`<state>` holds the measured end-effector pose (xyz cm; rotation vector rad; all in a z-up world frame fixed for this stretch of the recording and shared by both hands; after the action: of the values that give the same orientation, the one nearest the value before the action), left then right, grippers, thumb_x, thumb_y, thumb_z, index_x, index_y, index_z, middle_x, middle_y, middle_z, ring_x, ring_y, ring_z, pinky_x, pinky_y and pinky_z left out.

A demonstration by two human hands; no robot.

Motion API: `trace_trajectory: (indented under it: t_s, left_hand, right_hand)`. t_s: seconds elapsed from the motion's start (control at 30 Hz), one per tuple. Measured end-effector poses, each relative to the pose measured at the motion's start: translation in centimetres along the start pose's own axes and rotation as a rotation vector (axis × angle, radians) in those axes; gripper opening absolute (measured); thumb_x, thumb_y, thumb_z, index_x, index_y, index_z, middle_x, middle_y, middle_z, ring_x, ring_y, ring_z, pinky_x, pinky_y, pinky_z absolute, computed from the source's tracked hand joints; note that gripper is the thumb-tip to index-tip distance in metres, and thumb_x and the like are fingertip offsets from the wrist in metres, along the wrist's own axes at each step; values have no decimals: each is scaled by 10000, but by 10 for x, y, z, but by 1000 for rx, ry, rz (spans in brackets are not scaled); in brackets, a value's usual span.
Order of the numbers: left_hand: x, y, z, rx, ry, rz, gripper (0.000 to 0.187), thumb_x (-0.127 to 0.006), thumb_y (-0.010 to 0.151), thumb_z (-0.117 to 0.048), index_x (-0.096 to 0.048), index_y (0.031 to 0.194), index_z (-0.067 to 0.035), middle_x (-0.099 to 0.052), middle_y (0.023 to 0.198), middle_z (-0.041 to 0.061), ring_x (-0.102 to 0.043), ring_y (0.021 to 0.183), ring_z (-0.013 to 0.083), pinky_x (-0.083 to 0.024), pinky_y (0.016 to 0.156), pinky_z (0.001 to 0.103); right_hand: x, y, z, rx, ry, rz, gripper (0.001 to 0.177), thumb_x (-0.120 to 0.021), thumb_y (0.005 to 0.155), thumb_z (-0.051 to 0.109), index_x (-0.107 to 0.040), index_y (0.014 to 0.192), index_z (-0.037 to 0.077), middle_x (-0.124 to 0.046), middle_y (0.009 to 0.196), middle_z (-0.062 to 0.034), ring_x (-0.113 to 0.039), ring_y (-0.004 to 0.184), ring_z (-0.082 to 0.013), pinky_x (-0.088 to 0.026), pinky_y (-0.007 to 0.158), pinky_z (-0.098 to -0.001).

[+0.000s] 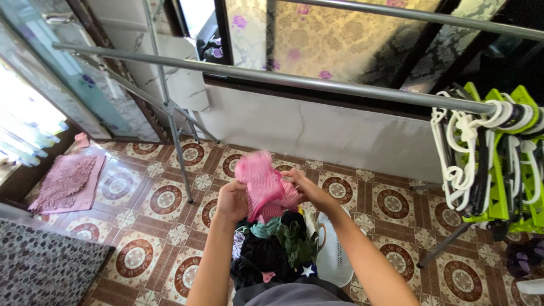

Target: Picking up pieces of clothing from a laundry basket and hanging them on a drying rack using hangers.

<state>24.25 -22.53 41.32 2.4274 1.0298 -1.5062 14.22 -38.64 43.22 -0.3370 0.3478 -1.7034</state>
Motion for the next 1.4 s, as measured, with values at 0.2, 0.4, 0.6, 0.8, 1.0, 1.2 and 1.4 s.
trace_trajectory:
  t_s: [0.2,0.4,0.6,0.8,1.0,1.2,1.4]
  left_hand:
    - [32,12,1,-50,183,-327,255,-511,924,-319,-564,887,-73,-651,845,115,-662,746,256,-621,728,456]
    - [-6,9,-18,143,347,-35,200,-701,883,-224,-689,975,-46,-690,830,73,-657,676,144,-565,636,287]
    - [24,39,-37,-195,1104,7,158,-738,906,-68,-634,895,51,-637,706,20,-544,573,88,-404,505,242]
    - [-67,14,-31,-278,1075,-82,126,-590,890,-35,-701,916,-89,-653,699,5,-544,552,81,-431,500,250]
    - [-53,41,-26,-455,1139,-358,310,-523,960,-241,-665,747,-66,-580,646,22,-495,568,139,-425,563,332]
    - [-107,26,-21,-551,1528,-198,321,-705,698,-110,-398,697,-15,-450,641,76,-433,624,157,-394,570,319]
    - [-138,10,-17,-799,1417,74,199,-519,657,122,-553,789,-22,-547,874,105,-557,832,223,-479,745,332]
  right_hand:
    - [2,39,-42,198,205,301,492,-714,908,180,-621,1370,40,-735,1209,-130,-724,1035,-164,-588,949,-298]
    - [91,-8,8,224,-450,-494,135,-748,848,95,-706,952,20,-719,970,-97,-696,826,-127,-624,683,-288]
    - [116,-92,76,112,-516,-802,203,-659,855,79,-608,1050,97,-698,880,-72,-684,576,-144,-519,460,-285]
    - [127,-117,89,263,-893,-888,119,-620,991,131,-701,1077,134,-691,615,-73,-624,495,-186,-453,520,-341]
    - [154,-113,66,371,-634,-835,122,-667,890,168,-656,931,53,-675,681,-54,-615,568,-190,-447,537,-388]
    - [158,-126,73,424,-591,-790,371,-777,942,357,-603,923,29,-675,738,-92,-605,605,-121,-454,542,-265]
    - [182,-135,52,173,-594,-940,255,-666,951,327,-594,994,87,-672,733,-32,-612,543,-126,-466,468,-289]
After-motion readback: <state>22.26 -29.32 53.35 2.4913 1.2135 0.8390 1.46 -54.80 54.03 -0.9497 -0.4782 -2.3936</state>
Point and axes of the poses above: each hand's wrist, its own y-axis towards the middle knuckle, its own x-axis out of the back of the hand, z = x × y, the point moved 8 cm from there along y, towards the middle knuckle
